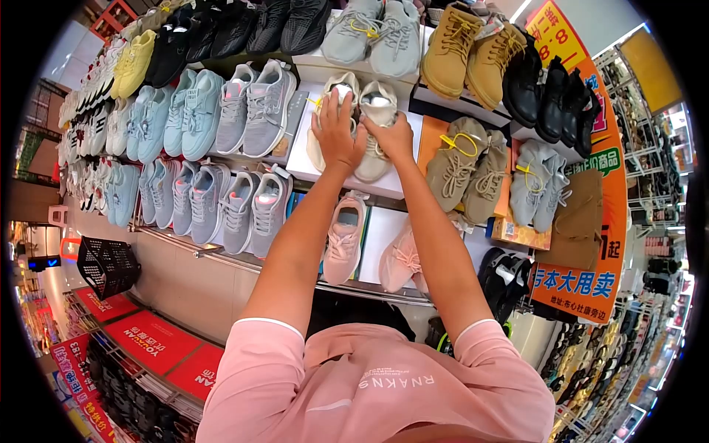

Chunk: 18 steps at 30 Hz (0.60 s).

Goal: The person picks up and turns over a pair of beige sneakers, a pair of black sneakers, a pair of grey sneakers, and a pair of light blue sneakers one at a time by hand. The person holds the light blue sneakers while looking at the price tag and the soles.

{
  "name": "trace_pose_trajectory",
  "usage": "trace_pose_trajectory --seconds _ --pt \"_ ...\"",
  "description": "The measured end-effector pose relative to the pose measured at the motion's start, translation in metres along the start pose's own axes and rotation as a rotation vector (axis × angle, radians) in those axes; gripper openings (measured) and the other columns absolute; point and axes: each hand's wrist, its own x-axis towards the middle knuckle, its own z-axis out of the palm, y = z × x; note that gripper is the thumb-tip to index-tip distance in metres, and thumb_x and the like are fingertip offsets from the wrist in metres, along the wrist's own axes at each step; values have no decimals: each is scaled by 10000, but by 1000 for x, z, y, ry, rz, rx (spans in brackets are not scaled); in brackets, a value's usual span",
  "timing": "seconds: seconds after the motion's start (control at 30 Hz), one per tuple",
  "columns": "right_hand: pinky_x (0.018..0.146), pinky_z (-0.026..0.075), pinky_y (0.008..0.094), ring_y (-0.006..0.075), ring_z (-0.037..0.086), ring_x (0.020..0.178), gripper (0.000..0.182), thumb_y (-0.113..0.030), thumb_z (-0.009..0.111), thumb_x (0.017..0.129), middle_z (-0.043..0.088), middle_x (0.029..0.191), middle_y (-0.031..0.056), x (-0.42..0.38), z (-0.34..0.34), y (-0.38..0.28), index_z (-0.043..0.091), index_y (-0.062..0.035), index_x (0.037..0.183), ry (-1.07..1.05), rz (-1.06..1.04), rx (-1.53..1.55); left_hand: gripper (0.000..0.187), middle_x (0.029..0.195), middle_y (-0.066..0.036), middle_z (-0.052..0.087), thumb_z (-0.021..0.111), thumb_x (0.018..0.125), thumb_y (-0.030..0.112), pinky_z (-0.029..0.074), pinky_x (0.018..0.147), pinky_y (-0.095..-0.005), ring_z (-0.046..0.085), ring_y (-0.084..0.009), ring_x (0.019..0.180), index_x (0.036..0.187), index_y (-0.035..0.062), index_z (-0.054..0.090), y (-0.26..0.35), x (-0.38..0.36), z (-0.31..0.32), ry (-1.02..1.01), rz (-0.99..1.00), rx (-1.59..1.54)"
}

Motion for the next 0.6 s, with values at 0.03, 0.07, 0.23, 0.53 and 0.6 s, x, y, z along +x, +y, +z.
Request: trace_pose_trajectory --seconds 0.03,0.07,0.23,0.53,0.6 --pt "946 520 438 422 658 1085 966 -573 866 598 671 1162 288 2 0 0 568 83 1243 36 -1 33 703 1610 -121 336 589 808 303 93 1200 -588 269 -354 1489 1482 144 469 -1 2 0 2 -12 -7" --pt "938 524 435 419 664 1075 948 -558 871 599 673 1159 287 0 3 3 576 81 1233 70 4 68 694 1607 -118 341 580 819 292 92 1205 -580 272 -344 1489 1485 135 464 -1 1 -1 6 -17 -19" --pt "926 513 472 435 648 1053 844 -464 875 638 670 1107 289 -15 19 10 581 80 1212 263 -136 187 703 1609 -112 338 598 821 278 101 1202 -582 275 -342 1488 1494 137 451 -1 1 0 25 6 12" --pt "952 448 519 469 576 1060 783 -436 848 688 640 1098 293 -22 23 6 565 66 1219 367 -190 95 671 1609 -111 332 619 838 261 131 1195 -586 292 -342 1480 1477 132 459 3 1 -1 11 18 70" --pt "955 446 519 467 573 1065 783 -451 836 699 638 1101 291 -27 21 5 561 63 1222 374 -167 47 675 1605 -118 338 634 833 253 135 1197 -581 302 -351 1474 1473 124 461 5 -1 -3 20 13 0"
